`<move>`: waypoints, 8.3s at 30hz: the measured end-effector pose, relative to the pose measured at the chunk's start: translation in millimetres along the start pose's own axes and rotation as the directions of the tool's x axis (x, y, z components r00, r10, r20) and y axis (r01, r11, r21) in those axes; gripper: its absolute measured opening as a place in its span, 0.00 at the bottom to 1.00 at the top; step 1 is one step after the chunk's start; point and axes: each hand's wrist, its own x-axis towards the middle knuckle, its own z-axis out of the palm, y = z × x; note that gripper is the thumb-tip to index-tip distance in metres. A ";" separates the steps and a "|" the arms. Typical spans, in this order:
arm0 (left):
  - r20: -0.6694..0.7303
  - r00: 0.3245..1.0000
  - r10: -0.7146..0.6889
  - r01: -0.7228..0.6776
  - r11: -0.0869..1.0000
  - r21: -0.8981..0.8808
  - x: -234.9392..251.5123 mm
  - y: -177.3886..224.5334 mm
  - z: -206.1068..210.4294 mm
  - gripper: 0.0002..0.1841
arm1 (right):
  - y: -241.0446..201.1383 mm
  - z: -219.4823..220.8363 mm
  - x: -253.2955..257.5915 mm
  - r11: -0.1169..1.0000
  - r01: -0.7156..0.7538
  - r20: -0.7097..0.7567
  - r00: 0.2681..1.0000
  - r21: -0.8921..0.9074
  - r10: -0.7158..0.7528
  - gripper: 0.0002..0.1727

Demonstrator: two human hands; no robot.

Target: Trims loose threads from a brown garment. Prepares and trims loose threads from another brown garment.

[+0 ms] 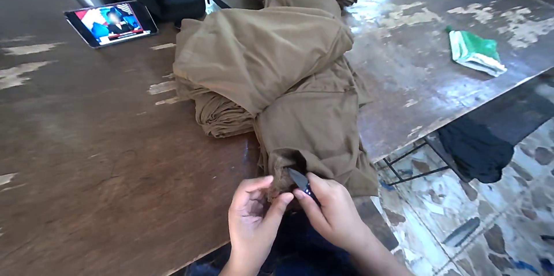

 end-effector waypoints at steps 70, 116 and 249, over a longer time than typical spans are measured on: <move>0.006 1.000 -0.012 0.012 1.000 -0.005 -0.3 2.2 -13.0 0.13 | 52.0 -6.2 24.4 0.996 0.083 -0.194 0.978 0.037 -0.075 0.16; 0.151 0.988 -0.039 -0.058 0.806 0.589 24.0 6.5 -23.8 0.11 | 27.5 -14.4 25.6 0.894 0.222 0.271 0.955 -0.388 -0.120 0.36; -0.107 0.993 0.052 -0.053 0.999 -0.008 -2.2 -11.0 4.4 0.05 | 20.0 1.5 -13.0 0.992 0.075 -0.006 0.997 0.104 -0.075 0.24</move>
